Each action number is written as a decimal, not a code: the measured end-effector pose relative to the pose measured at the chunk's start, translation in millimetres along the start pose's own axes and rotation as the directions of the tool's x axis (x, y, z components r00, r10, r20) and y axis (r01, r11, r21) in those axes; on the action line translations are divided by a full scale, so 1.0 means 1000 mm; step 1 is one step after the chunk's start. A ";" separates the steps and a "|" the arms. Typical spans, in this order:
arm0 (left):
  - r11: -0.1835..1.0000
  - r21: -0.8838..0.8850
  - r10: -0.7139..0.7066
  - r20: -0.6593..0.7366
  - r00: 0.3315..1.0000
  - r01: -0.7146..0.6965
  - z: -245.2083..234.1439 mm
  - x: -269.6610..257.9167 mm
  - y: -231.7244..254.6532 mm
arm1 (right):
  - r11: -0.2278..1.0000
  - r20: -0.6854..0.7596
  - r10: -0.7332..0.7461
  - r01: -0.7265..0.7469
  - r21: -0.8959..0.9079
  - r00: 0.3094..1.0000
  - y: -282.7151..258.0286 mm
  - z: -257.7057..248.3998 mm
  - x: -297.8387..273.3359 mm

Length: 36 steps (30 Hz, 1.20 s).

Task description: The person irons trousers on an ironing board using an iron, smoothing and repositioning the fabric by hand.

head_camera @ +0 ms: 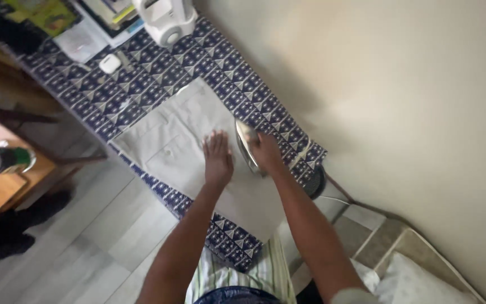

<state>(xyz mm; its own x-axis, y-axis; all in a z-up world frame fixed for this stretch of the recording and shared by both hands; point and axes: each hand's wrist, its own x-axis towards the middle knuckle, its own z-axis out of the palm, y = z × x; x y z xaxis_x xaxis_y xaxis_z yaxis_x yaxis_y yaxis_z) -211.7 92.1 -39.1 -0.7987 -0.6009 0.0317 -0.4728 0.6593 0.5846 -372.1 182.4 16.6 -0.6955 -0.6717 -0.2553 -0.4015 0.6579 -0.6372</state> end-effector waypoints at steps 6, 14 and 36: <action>0.995 0.091 -0.044 0.138 0.989 0.032 0.018 -0.057 0.039 | 0.988 0.060 0.003 -0.012 0.157 0.998 -0.002 0.014 0.053; 0.954 0.219 -0.221 0.052 0.974 0.205 0.054 -0.117 0.117 | 0.991 0.224 -0.103 0.120 -0.063 0.969 0.115 -0.024 -0.075; 0.931 -0.020 -0.361 0.071 0.930 0.363 0.085 -0.258 0.190 | 0.986 0.352 0.007 -0.066 0.156 0.936 0.104 -0.049 -0.078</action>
<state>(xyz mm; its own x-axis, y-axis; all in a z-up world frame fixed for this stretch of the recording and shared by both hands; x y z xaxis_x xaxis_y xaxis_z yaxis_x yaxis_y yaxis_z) -127.4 411.0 -5.0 -0.5983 -0.7649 -0.2388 -0.7230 0.3868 0.5724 -388.7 320.0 5.7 -0.4443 -0.7440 -0.4991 -0.2569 0.6395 -0.7246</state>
